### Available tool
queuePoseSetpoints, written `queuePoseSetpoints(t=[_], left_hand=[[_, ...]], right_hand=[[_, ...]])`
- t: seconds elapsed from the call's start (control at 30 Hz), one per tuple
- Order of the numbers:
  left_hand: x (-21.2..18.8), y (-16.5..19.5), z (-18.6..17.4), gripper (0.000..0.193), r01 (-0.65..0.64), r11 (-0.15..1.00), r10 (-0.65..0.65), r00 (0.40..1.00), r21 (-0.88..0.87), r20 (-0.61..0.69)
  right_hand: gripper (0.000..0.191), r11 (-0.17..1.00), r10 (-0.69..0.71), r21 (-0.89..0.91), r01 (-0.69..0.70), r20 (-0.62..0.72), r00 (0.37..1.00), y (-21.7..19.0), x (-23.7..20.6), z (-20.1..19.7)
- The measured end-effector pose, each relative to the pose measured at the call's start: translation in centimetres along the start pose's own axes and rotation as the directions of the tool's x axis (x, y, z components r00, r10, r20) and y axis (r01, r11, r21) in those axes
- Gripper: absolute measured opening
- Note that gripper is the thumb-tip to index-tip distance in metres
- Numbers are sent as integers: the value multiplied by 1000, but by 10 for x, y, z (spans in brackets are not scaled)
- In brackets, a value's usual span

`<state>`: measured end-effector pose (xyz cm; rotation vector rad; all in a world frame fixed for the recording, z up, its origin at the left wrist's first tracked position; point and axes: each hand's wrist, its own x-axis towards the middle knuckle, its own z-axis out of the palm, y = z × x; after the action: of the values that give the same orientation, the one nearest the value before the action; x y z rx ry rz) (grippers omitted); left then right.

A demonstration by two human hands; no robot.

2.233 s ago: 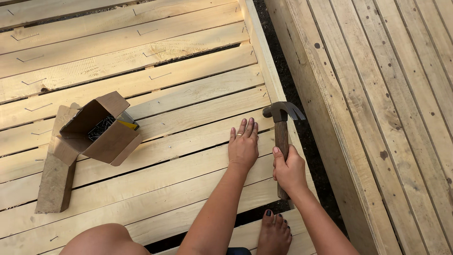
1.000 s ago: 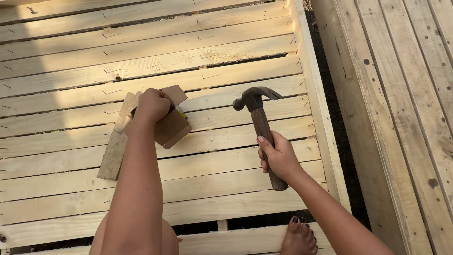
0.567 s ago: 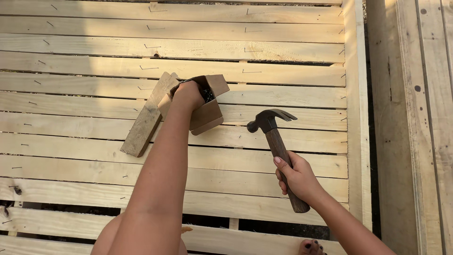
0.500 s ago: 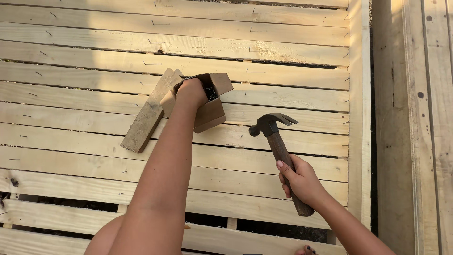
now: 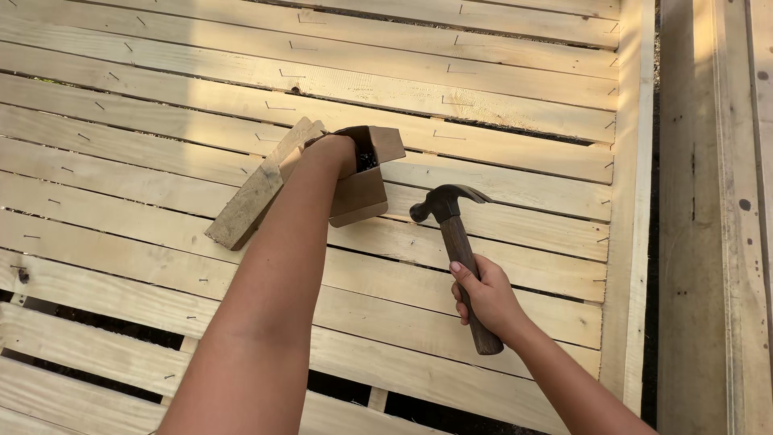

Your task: The person hammers nails sticking up from the slats of wooden pallet frames, working across the boards one nail at a time. They take nails from a cardboard box, position each nail on a protruding fastener, and strike it with a claw hammer to drive it flush, moving along the pallet as they go.

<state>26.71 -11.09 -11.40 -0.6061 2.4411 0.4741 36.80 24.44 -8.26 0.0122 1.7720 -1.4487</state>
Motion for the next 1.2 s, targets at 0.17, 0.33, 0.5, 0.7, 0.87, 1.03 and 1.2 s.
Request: queuePoseSetpoints(t=[0.17, 0.33, 0.5, 0.7, 0.87, 1.03, 1.2], left_hand=[[14, 9, 6, 33, 13, 996, -15, 1000, 84, 25], [18, -5, 11, 34, 43, 977, -51, 998, 211, 36], [0, -6, -2, 36, 51, 946, -65, 997, 319, 34], [-37, 2, -8, 32, 50, 953, -34, 998, 299, -59], [-58, 9, -10, 24, 12, 924, 77, 973, 383, -217], [-88, 23, 3, 18, -20, 997, 56, 878, 81, -476], [-166, 28, 80, 8, -461, 811, -110, 486, -361, -867]], right_hand=[[31, 998, -23, 59, 18, 89, 996, 3, 10, 7], [29, 996, 14, 87, -25, 129, 992, 14, 15, 10], [32, 995, 23, 92, -33, 112, 993, 25, 25, 4], [31, 989, 43, 135, -61, 134, 990, 50, 34, -1], [30, 988, -58, 152, 35, 152, 987, 63, 39, 0], [30, 982, -58, 187, 29, 146, 988, 67, 38, -3], [28, 983, -73, 176, 50, 126, 989, 67, 41, -1]])
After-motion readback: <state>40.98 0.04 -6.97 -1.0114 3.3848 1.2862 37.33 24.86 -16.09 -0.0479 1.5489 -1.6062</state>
